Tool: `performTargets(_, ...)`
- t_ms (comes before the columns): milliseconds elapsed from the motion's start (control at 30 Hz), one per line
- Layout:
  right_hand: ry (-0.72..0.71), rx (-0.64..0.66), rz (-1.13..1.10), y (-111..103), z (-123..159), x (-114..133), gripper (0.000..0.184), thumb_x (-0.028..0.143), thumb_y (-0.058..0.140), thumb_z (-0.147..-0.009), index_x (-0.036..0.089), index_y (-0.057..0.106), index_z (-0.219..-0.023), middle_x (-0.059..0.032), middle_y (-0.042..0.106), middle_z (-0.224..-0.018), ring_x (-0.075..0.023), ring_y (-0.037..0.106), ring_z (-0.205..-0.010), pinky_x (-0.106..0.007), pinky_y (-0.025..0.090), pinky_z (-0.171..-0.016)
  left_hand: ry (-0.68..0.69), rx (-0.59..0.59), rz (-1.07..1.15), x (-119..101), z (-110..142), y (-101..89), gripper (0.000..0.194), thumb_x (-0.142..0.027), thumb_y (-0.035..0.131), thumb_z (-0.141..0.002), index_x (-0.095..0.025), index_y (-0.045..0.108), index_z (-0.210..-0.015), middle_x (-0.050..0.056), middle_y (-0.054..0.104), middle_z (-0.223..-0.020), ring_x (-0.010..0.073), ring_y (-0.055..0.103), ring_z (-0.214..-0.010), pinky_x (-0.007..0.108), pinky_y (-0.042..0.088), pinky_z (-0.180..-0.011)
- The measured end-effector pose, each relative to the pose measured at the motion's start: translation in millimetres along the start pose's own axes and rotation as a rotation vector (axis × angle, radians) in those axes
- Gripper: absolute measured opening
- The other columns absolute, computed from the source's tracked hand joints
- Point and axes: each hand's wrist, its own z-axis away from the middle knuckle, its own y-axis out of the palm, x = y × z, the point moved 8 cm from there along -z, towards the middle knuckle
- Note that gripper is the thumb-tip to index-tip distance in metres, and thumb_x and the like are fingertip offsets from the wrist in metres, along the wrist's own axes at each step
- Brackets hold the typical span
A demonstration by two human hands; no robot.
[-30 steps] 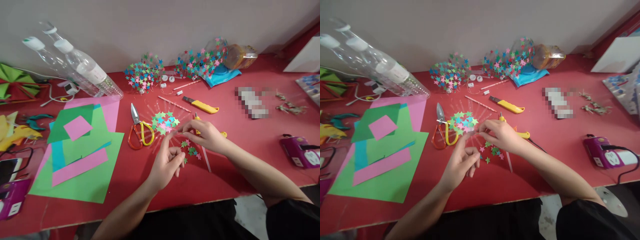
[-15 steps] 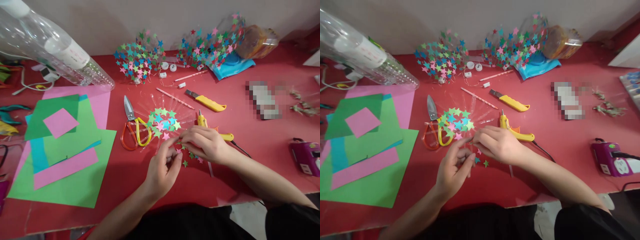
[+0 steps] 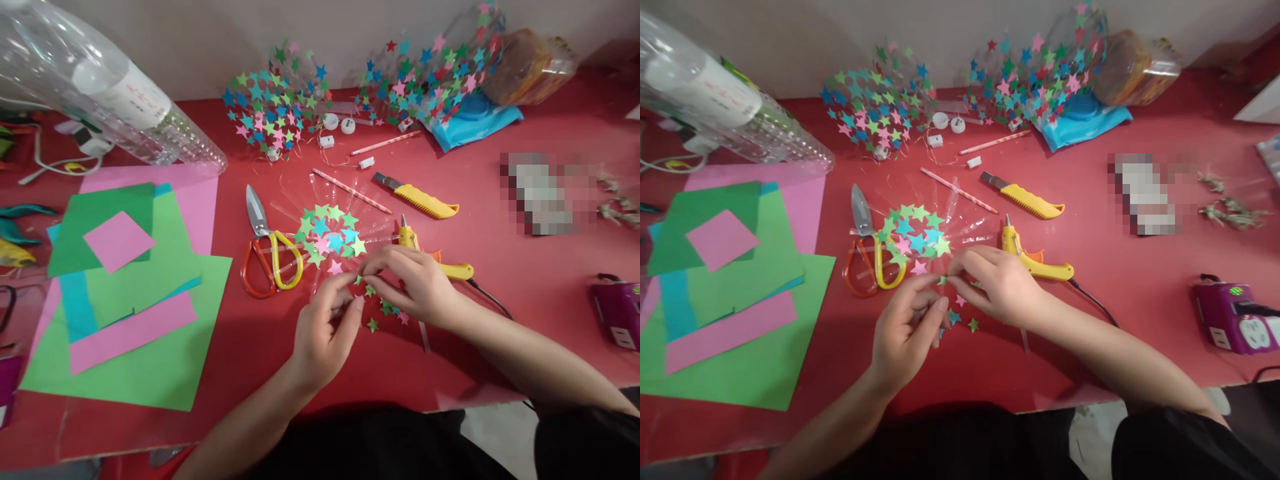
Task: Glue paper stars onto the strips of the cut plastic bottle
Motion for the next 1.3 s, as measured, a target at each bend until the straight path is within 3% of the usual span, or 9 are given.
performTargets(400,0.129,0.001,0.003,4,2,-5,0.008,0.02,0.051,-0.089,0.019,0.056,-0.082,-0.0017,0.064,-0.075,-0.0119,0.059,-0.069,-0.027,0.048,-0.066,-0.028,-0.108,0.063,-1,-7,-2.0,0.009,-0.027,0.052,-0.093,-0.02,0.055,-0.097,-0.007,0.054,-0.055,0.006,0.052,-0.046,0.017,0.042,-0.047)
performTargets(933,0.106,-0.015,-0.023,4,2,-2,0.009,0.022,0.052,-0.091,0.017,0.059,-0.088,-0.0026,0.065,-0.078,-0.0118,0.06,-0.07,-0.025,0.048,-0.065,-0.106,-0.215,0.224,2,-15,-9.5,0.012,-0.03,0.058,-0.089,-0.02,0.055,-0.085,-0.008,0.052,-0.045,0.0052,0.043,-0.035,0.015,0.033,-0.037)
performTargets(1300,0.055,-0.036,-0.019,1,3,2,0.005,0.017,0.052,-0.088,0.018,0.057,-0.085,-0.0012,0.063,-0.077,-0.0109,0.058,-0.069,-0.024,0.047,-0.065,-0.169,-0.345,0.306,12,-17,-21.5,0.018,-0.03,0.066,-0.083,-0.018,0.058,-0.074,-0.01,0.041,-0.039,0.0031,0.032,-0.033,0.014,0.025,-0.034)
